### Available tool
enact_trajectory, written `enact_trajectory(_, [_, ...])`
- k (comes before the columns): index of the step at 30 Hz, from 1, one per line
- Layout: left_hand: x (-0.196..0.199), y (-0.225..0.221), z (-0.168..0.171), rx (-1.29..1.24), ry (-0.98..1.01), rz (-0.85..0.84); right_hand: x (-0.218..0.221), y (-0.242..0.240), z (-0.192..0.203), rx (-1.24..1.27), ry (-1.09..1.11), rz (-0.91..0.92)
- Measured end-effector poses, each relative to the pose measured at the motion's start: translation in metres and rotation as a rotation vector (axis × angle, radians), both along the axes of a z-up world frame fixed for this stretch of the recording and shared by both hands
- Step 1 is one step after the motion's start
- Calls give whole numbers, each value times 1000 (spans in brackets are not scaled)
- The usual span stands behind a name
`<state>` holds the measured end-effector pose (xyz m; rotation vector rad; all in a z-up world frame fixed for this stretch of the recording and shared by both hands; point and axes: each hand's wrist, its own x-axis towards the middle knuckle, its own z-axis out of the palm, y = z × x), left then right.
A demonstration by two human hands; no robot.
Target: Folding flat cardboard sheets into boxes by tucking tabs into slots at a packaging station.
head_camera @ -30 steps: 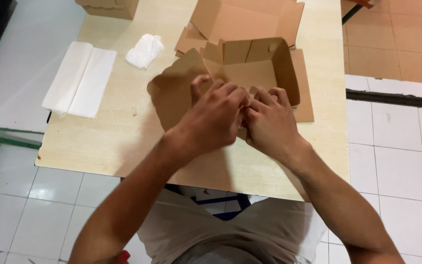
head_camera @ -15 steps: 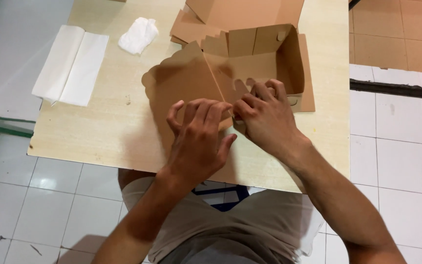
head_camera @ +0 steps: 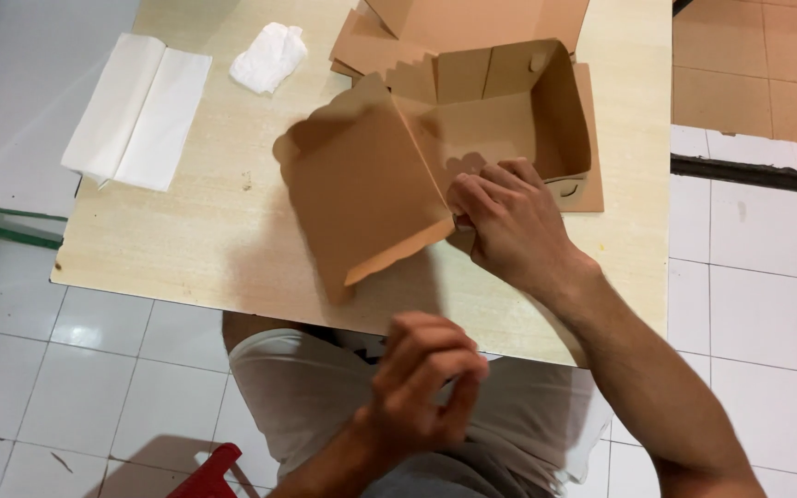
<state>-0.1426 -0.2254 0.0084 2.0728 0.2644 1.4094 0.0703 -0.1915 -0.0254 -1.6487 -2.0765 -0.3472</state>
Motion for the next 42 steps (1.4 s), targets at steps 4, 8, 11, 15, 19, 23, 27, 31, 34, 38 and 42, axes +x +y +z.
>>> enact_trajectory(4, [4,-16,-29,-83,15,-69,-2,1,2,72,42,24])
enact_trajectory(8, [5,-14,-35,-134,41,-81,-1,-1,3,38,-69,-22])
enact_trajectory(11, [6,-7,-41,-130,45,-52,3,-2,2,-29,-118,-35])
enact_trajectory(15, [8,-1,-43,-125,30,-41,6,-2,6,-117,-141,44])
enact_trajectory(19, [9,2,-48,-135,32,-19,11,-3,4,-125,-207,41])
enact_trajectory(23, [8,7,-59,-87,65,-20,15,-15,48,-385,0,29])
enact_trajectory(27, [9,9,-66,-51,136,13,38,-48,107,-418,79,-104])
enact_trajectory(31, [12,11,-70,-52,157,23,47,-64,115,-316,57,-16])
enact_trajectory(34, [12,10,-69,-63,185,31,46,-64,103,-401,57,-10])
enact_trajectory(38, [12,8,-70,-55,192,46,49,-52,86,-481,2,-49])
enact_trajectory(42, [12,7,-68,-75,186,46,51,-41,73,-549,-48,-103])
